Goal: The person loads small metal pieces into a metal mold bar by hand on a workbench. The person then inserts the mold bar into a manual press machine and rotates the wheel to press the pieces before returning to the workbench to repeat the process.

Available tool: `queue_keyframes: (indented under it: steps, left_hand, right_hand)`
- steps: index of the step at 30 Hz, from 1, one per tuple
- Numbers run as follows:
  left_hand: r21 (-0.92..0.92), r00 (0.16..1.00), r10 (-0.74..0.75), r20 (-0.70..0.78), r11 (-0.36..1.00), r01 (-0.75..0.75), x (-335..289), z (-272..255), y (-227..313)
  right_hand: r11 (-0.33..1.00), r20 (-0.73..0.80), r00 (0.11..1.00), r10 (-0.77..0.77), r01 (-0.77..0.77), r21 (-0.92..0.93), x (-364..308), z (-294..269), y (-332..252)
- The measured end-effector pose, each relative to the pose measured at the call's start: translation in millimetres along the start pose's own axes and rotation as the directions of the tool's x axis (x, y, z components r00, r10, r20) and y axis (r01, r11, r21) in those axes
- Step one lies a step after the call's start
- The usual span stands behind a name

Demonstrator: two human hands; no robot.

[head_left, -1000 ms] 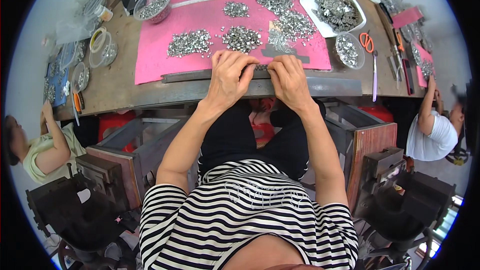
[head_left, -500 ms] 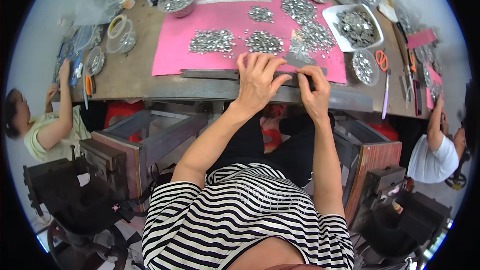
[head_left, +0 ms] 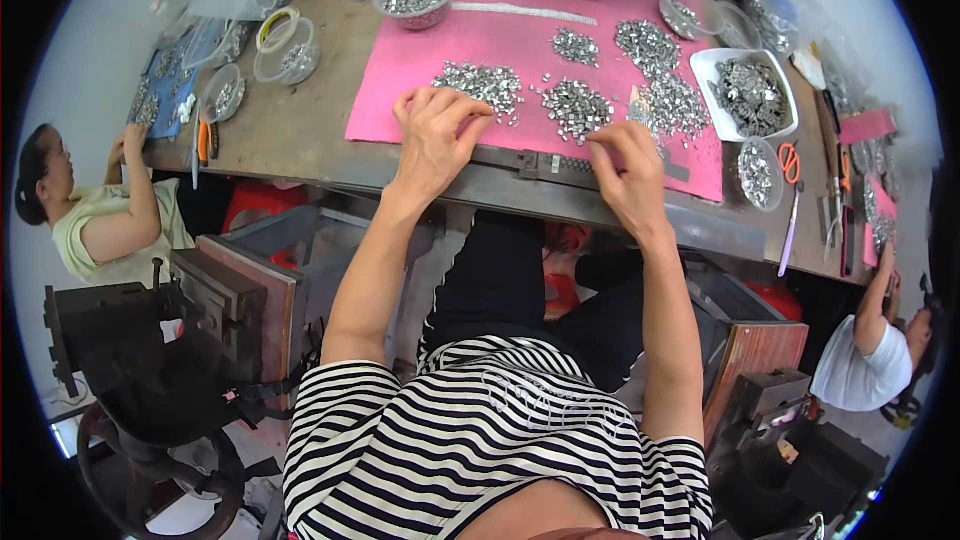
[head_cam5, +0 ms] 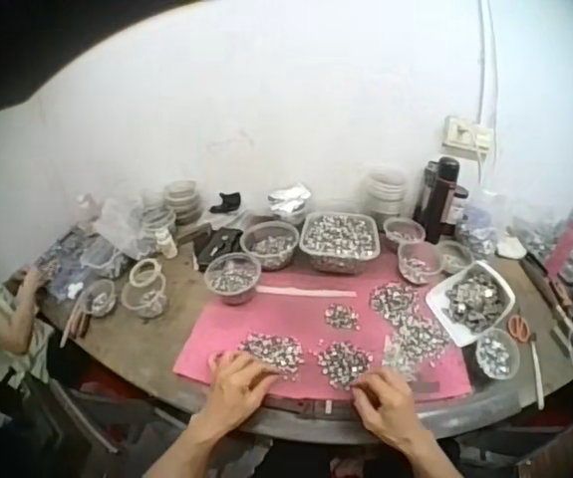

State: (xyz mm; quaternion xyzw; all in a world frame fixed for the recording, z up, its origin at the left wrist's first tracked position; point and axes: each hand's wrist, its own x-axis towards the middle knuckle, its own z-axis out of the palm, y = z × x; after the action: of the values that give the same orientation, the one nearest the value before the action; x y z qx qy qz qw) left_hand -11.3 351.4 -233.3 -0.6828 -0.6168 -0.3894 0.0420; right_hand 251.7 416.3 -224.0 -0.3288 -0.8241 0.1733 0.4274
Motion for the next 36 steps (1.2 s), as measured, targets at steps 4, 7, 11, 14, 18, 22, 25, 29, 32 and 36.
queue_keyframes:
  steps: [4, 7, 11, 14, 18, 22, 25, 29, 32, 36]
  left_hand:
    - [0.0, 0.991, 0.052, 0.122, 0.999, -0.052, 8.8, 5.7, -5.5]
    - [-0.004, 0.99, 0.069, 0.127, 0.998, -0.069, 10.0, 5.8, -9.1]
    - [0.025, 0.983, 0.085, 0.166, 0.996, -0.09, 11.9, 7.4, -10.1]
    - [0.014, 0.978, 0.094, 0.185, 0.995, -0.098, 12.5, 8.3, -10.1]
    - [0.014, 0.972, 0.108, 0.208, 0.993, -0.114, 14.3, 10.7, -12.4]
    - [0.016, 0.966, 0.139, 0.22, 0.989, -0.146, 15.9, 12.1, -14.0]
    - [0.006, 0.966, 0.142, 0.214, 0.989, -0.147, 16.8, 9.0, -13.3]
    - [-0.045, 0.968, 0.152, 0.199, 0.988, -0.146, 16.8, 5.6, -11.9]
    - [-0.044, 0.965, 0.164, 0.203, 0.986, -0.159, 16.1, 7.6, -12.1]
    - [-0.015, 0.959, 0.172, 0.227, 0.985, -0.173, 17.8, 8.3, -13.1]
  right_hand:
    - [0.994, 0.11, 0.988, -0.108, 0.111, -0.018, 28.0, 45.6, 2.3]
    - [0.989, 0.148, 0.984, -0.099, 0.114, -0.094, 41.7, 65.4, 2.9]
    - [0.969, 0.175, 0.975, -0.135, 0.166, -0.183, 41.7, 78.3, 1.0]
    - [0.966, 0.201, 0.971, -0.127, 0.167, -0.197, 40.9, 77.4, -0.1]
    - [0.955, 0.249, 0.956, -0.157, 0.211, -0.207, 42.5, 75.6, -2.4]
    - [0.951, 0.253, 0.954, -0.159, 0.217, -0.221, 43.1, 76.5, -4.1]
    - [0.953, 0.225, 0.96, -0.166, 0.214, -0.213, 41.5, 71.0, -3.7]
    - [0.989, 0.182, 0.981, -0.067, 0.09, -0.12, 36.6, 46.2, -2.4]
    - [0.999, 0.19, 0.981, 0.045, -0.045, -0.001, 23.9, 17.7, -4.6]
    - [0.975, 0.186, 0.969, 0.16, -0.184, 0.12, -3.3, -1.8, 2.1]
